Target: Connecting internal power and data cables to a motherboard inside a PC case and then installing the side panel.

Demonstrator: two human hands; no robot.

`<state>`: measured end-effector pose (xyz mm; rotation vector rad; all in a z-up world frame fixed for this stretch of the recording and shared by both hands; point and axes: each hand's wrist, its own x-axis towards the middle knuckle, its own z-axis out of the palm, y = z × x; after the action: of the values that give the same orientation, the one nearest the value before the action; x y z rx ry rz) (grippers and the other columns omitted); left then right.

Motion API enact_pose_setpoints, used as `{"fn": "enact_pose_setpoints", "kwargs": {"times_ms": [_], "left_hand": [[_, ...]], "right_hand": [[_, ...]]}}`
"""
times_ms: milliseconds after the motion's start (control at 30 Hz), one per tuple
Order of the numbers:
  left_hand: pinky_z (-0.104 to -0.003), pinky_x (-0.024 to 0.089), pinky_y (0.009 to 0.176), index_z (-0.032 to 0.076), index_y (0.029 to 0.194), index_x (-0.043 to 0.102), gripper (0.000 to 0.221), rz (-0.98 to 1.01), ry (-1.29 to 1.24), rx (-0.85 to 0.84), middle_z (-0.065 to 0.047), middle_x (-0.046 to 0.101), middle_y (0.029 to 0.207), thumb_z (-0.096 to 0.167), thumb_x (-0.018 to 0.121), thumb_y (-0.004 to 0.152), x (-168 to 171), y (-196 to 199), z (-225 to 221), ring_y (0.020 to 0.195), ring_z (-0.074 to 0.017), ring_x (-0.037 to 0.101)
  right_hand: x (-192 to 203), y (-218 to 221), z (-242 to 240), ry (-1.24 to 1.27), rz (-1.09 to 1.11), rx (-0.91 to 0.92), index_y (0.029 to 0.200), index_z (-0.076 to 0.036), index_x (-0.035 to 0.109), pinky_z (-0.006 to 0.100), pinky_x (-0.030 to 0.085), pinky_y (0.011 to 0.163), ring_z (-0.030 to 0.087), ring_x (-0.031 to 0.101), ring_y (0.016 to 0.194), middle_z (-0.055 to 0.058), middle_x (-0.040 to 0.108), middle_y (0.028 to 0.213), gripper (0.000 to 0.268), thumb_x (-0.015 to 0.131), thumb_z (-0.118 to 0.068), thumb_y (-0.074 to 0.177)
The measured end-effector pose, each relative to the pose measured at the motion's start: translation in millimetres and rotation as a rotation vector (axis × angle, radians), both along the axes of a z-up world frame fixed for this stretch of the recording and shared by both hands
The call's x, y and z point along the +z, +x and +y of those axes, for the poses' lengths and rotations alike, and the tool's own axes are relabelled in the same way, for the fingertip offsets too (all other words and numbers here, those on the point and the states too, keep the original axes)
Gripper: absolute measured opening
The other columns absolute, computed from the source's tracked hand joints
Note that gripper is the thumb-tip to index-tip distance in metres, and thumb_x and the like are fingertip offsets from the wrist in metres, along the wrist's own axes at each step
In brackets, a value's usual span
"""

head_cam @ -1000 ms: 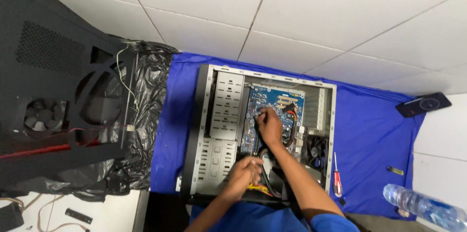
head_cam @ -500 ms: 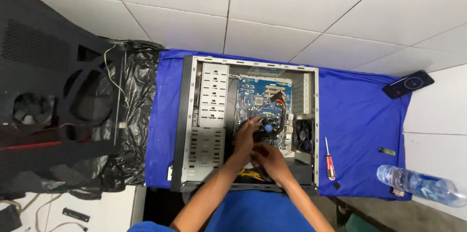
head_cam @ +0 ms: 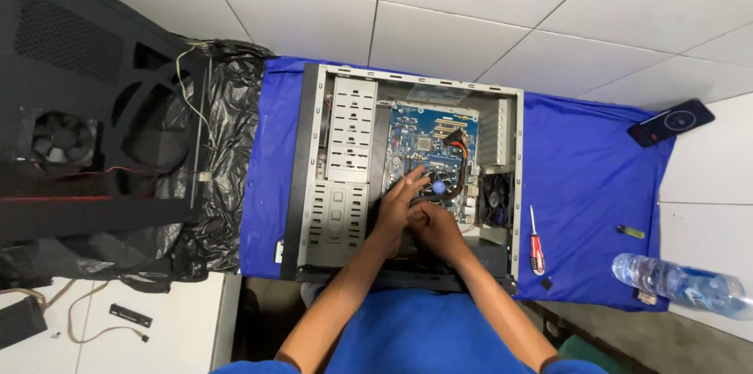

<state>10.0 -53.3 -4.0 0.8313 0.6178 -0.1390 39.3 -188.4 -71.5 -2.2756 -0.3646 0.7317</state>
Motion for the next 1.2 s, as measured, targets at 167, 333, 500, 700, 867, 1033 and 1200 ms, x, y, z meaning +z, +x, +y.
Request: {"fn": "enact_pose_setpoints", "kwargs": {"times_ms": [167,333,500,700,867,1033,1200], "left_hand": [[-0.053,0.026,0.123,0.022,0.159,0.044,0.053,-0.052,0.01,-0.022,-0.021,0.051,0.154,0.043,0.038,0.11,-35,15,3,0.151,-0.039,0.034],[-0.053,0.032,0.12,0.02,0.159,0.042,0.059,-0.049,0.028,-0.031,-0.022,0.053,0.152,0.049,0.04,0.108,-18,14,12,0.148,-0.0398,0.04],[-0.052,0.038,0.116,0.018,0.156,0.049,0.054,-0.006,0.147,-0.007,-0.024,0.057,0.147,0.043,0.043,0.108,-11,16,17,0.143,-0.0412,0.046],[-0.056,0.027,0.124,0.002,0.164,0.014,0.085,0.221,0.441,0.107,-0.032,0.024,0.164,0.041,0.059,0.103,-132,12,-2,0.151,-0.0445,0.03],[-0.053,0.043,0.114,-0.002,0.149,0.043,0.062,0.312,0.752,0.018,-0.031,0.05,0.146,0.019,0.067,0.095,-228,2,-28,0.138,-0.0446,0.049],[-0.05,0.043,0.114,0.006,0.146,0.054,0.06,0.415,0.732,-0.169,-0.019,0.06,0.143,0.023,0.066,0.09,-133,11,-13,0.138,-0.0351,0.053],[-0.045,0.041,0.119,0.008,0.143,0.057,0.066,0.373,0.821,-0.326,-0.018,0.059,0.146,0.015,0.07,0.079,-175,1,-12,0.142,-0.0338,0.049]], "right_hand": [[15,4,4,0.136,0.223,-0.087,0.101,-0.014,0.076,0.044,0.057,0.087,0.028,0.074,0.093,0.009,0.08,0.089,0.023,0.078,-0.011,0.079],[39,12,9,0.185,0.27,-0.085,0.1,-0.007,0.077,0.048,0.055,0.088,0.034,0.075,0.097,0.016,0.08,0.092,0.022,0.083,-0.011,0.079],[30,32,6,0.021,0.121,0.066,0.105,-0.018,0.081,0.047,0.055,0.092,0.036,0.072,0.107,0.011,0.08,0.104,0.024,0.078,-0.028,0.084],[-25,79,11,0.01,-0.207,-0.007,0.097,-0.023,0.081,0.044,0.057,0.082,0.035,0.074,0.093,0.008,0.078,0.087,0.01,0.077,-0.021,0.088],[-54,125,33,-0.089,-0.206,-0.136,0.094,-0.025,0.076,0.047,0.056,0.085,0.034,0.072,0.097,0.006,0.076,0.087,0.009,0.077,-0.032,0.088],[-91,154,51,-0.038,-0.28,-0.117,0.093,-0.024,0.076,0.042,0.057,0.084,0.029,0.073,0.096,0.001,0.077,0.085,0.01,0.081,-0.023,0.085],[-113,151,70,0.075,-0.246,-0.158,0.098,-0.018,0.078,0.043,0.055,0.087,0.03,0.073,0.098,0.005,0.078,0.091,0.011,0.081,-0.017,0.088]]}}
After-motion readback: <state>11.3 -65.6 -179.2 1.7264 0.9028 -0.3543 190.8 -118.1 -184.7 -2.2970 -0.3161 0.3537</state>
